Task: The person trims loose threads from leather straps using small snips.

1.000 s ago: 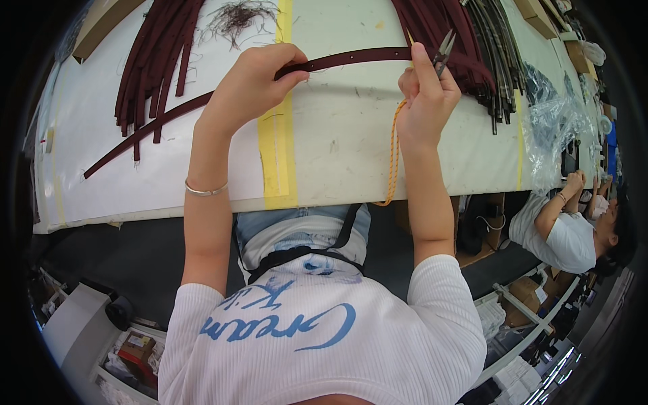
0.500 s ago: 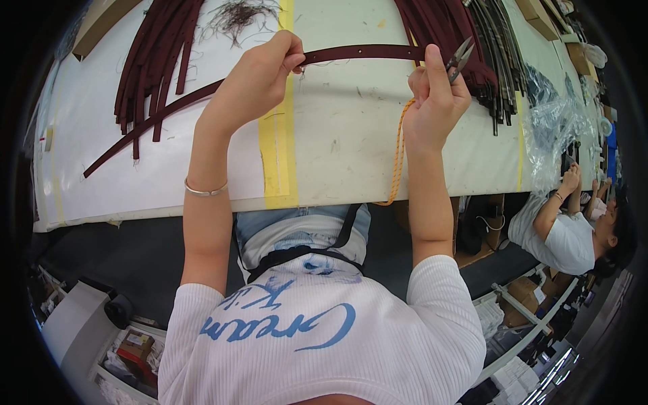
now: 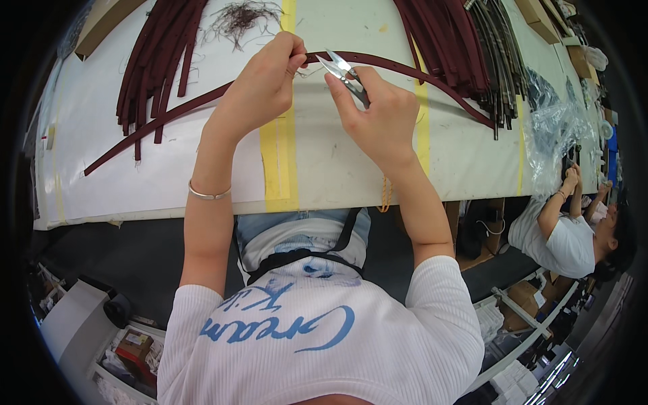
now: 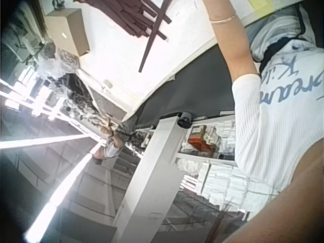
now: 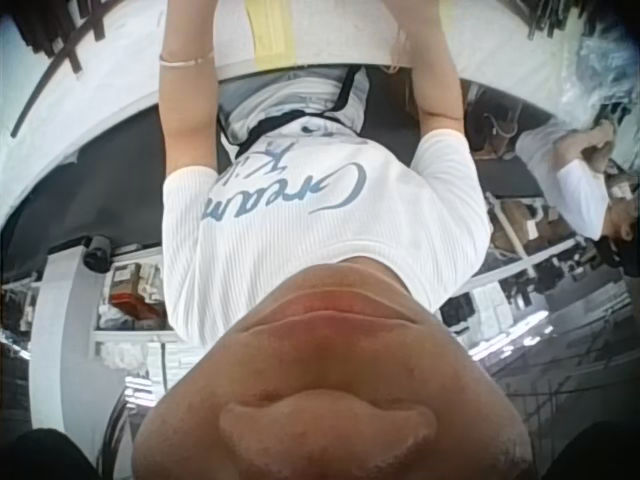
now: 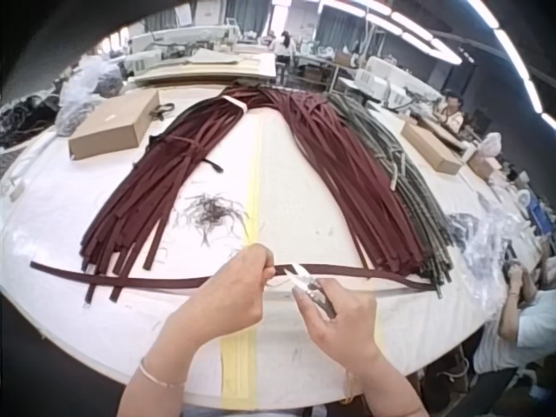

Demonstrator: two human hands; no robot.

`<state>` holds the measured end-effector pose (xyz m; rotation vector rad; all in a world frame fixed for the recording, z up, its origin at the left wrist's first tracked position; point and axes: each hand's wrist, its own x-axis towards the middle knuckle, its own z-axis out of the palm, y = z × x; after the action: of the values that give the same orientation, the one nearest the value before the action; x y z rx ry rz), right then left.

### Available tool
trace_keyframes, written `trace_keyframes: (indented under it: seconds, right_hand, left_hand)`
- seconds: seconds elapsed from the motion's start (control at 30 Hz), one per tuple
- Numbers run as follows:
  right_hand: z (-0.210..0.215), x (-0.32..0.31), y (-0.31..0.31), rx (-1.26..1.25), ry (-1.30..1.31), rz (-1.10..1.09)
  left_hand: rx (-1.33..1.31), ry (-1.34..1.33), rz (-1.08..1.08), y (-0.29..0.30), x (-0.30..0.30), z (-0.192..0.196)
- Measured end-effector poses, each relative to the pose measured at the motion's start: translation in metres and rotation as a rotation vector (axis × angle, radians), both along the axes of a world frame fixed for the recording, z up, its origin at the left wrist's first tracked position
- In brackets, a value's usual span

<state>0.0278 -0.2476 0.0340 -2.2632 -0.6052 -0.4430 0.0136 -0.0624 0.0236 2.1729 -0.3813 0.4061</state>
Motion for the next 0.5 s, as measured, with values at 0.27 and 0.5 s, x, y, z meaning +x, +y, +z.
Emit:
trace_keyframes:
  seconds: [0.27,0.5]
  right_hand:
    - [0.0029,-0.003,-0.0008,-0.076,-0.049,0.025]
    - [0.0017,-0.0015,-0.0009,-0.098,-0.088,0.029]
  left_hand:
    - [0.012,-0.07,0.016,-0.0024,-0.0007,0.0026]
    - [0.023,-0.156,-0.009,-0.0062,-0.0017,0.0028]
